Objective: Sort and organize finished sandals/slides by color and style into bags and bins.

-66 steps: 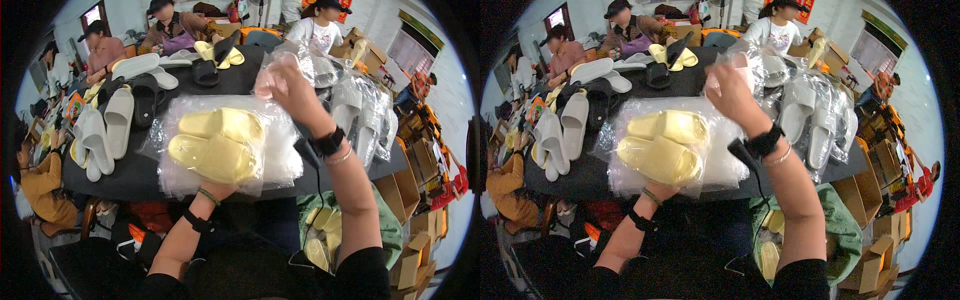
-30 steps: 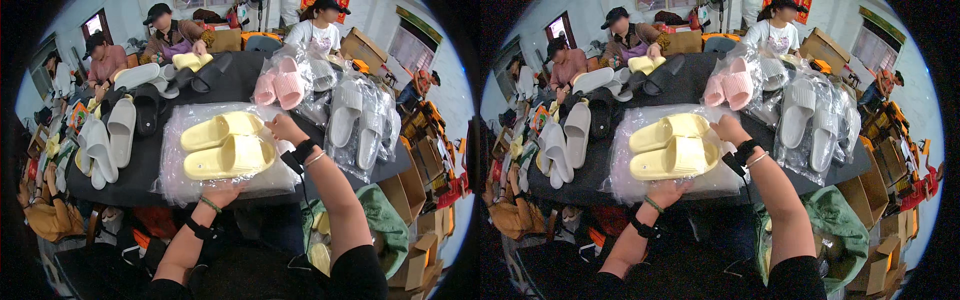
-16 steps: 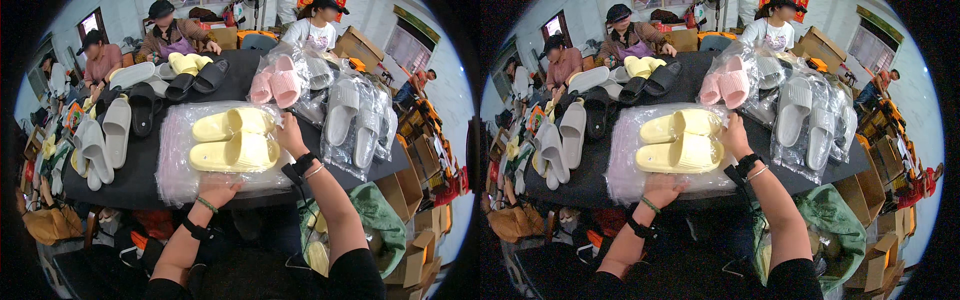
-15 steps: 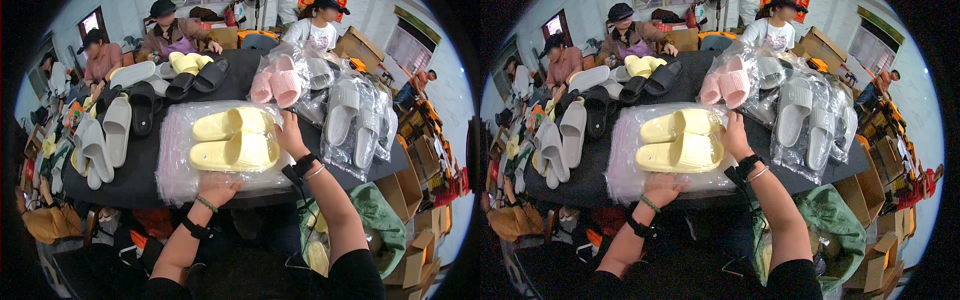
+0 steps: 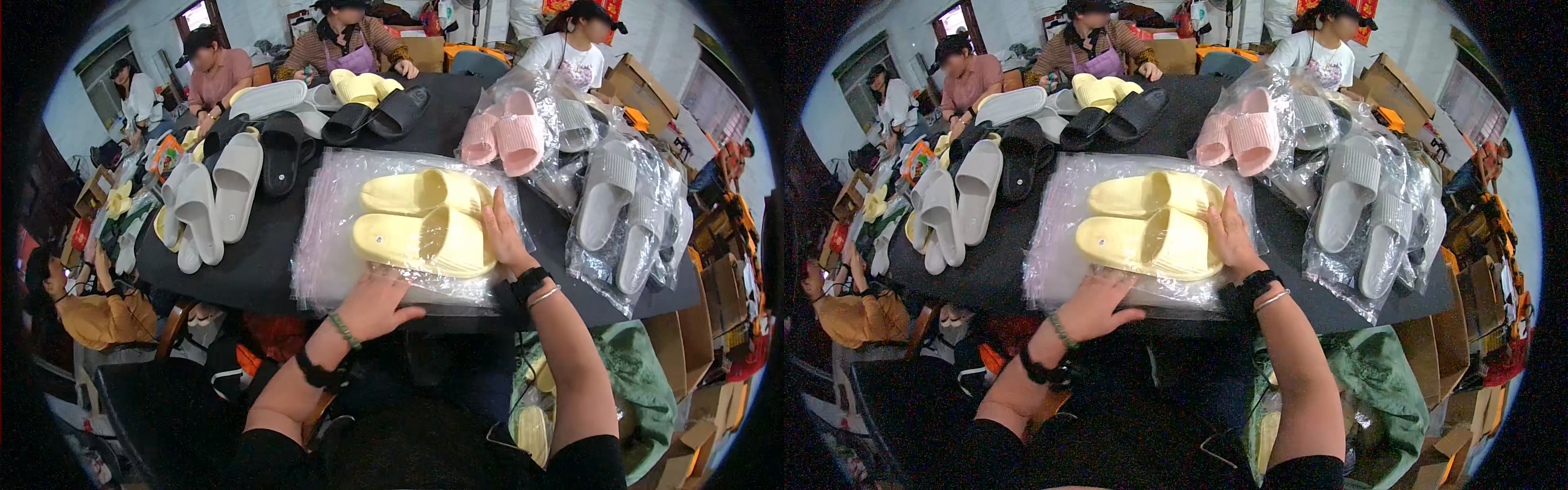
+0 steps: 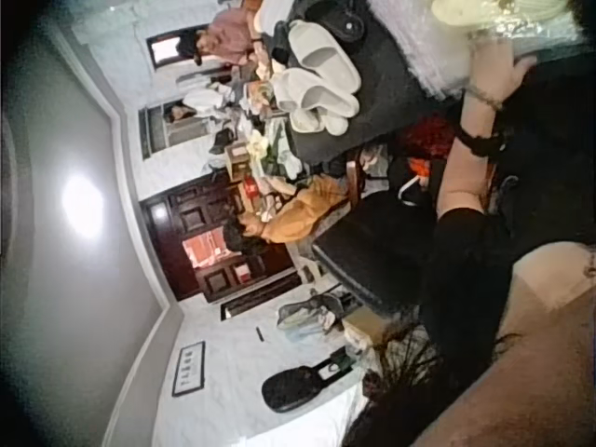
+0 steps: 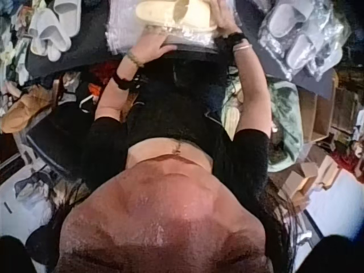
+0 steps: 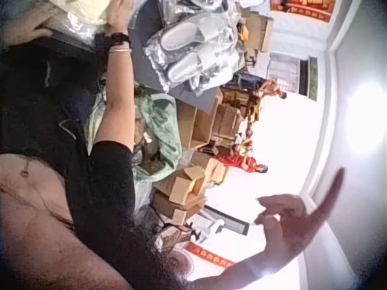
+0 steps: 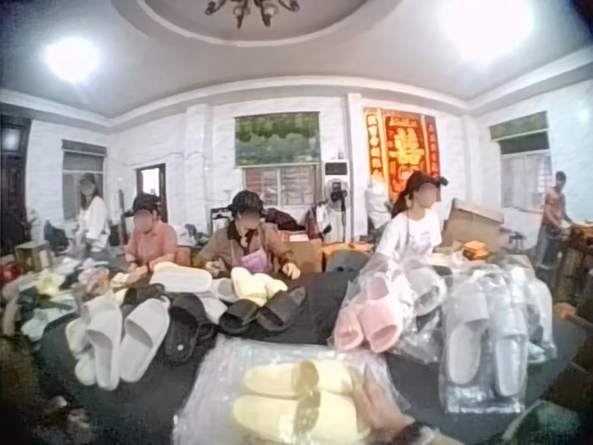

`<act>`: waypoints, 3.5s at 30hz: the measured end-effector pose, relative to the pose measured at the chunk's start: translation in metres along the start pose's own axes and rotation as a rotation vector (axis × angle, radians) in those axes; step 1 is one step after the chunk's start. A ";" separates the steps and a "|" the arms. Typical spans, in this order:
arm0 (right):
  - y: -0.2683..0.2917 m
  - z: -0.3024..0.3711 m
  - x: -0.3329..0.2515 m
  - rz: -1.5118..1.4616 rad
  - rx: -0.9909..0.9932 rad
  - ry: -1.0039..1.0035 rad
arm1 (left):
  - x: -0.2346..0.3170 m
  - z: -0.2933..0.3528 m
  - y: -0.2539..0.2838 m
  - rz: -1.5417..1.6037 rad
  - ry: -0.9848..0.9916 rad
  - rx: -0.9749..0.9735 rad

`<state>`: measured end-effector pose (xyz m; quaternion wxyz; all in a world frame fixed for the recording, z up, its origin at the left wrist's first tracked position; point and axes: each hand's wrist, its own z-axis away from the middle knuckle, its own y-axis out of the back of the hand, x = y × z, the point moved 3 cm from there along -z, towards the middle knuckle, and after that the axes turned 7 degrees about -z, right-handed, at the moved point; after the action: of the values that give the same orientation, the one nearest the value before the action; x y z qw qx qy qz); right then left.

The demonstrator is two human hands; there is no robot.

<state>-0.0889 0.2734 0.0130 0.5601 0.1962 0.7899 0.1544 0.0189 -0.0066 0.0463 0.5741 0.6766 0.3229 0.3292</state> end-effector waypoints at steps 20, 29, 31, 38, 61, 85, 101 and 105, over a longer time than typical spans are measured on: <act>0.000 0.000 -0.001 0.066 0.032 -0.004 | -0.112 -0.049 0.063 1.235 0.652 0.110; -0.001 -0.003 0.006 0.071 0.072 0.036 | -0.137 -0.040 0.075 1.395 0.367 -0.069; 0.000 -0.003 0.005 0.075 0.078 0.043 | -0.138 -0.049 0.078 1.609 0.362 -0.227; 0.000 0.000 0.005 0.070 0.079 0.050 | -0.167 -0.112 0.073 1.600 0.640 -0.419; -0.002 0.000 0.004 0.064 0.097 0.031 | -0.170 -0.096 0.053 0.987 0.132 -0.155; 0.001 0.006 -0.023 0.146 -0.003 -0.099 | -0.081 -0.161 0.016 0.234 -0.516 -0.007; -0.014 0.005 -0.025 0.659 -0.125 -0.112 | -0.237 -0.019 0.191 -0.346 0.394 0.464; -0.014 0.004 -0.024 0.662 -0.127 -0.120 | -0.156 -0.033 0.243 -0.278 0.259 0.729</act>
<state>-0.0795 0.2499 0.0250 0.5363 0.4154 0.6376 0.3650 -0.0836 -0.1475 0.2796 0.2905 0.7386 0.5762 0.1951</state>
